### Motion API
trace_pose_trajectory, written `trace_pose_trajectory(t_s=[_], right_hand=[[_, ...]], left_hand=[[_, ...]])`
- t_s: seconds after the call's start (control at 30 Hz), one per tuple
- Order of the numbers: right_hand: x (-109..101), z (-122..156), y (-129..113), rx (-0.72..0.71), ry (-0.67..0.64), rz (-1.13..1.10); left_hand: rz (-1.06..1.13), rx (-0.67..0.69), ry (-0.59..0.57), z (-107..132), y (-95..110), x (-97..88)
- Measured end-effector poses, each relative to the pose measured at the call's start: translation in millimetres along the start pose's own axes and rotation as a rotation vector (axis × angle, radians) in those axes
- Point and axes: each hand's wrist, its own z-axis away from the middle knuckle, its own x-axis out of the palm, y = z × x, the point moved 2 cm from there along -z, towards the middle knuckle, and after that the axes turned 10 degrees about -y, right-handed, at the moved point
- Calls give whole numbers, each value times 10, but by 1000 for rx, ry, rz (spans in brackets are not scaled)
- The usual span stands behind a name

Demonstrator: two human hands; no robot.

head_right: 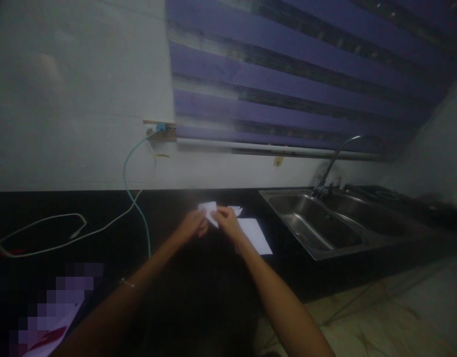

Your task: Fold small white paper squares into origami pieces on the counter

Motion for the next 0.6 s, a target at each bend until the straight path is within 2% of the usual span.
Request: trace_pose_trajectory(t_s=[0.1, 0.27, 0.6], right_hand=[[-24, -12, 24, -3, 36, 55], [-34, -8, 9, -3, 18, 93], [-33, -19, -6, -50, 73, 70]], left_hand=[[-6, -1, 9, 3, 18, 2], [20, -4, 46, -2, 45, 13], [-185, 90, 120, 19, 163, 8]])
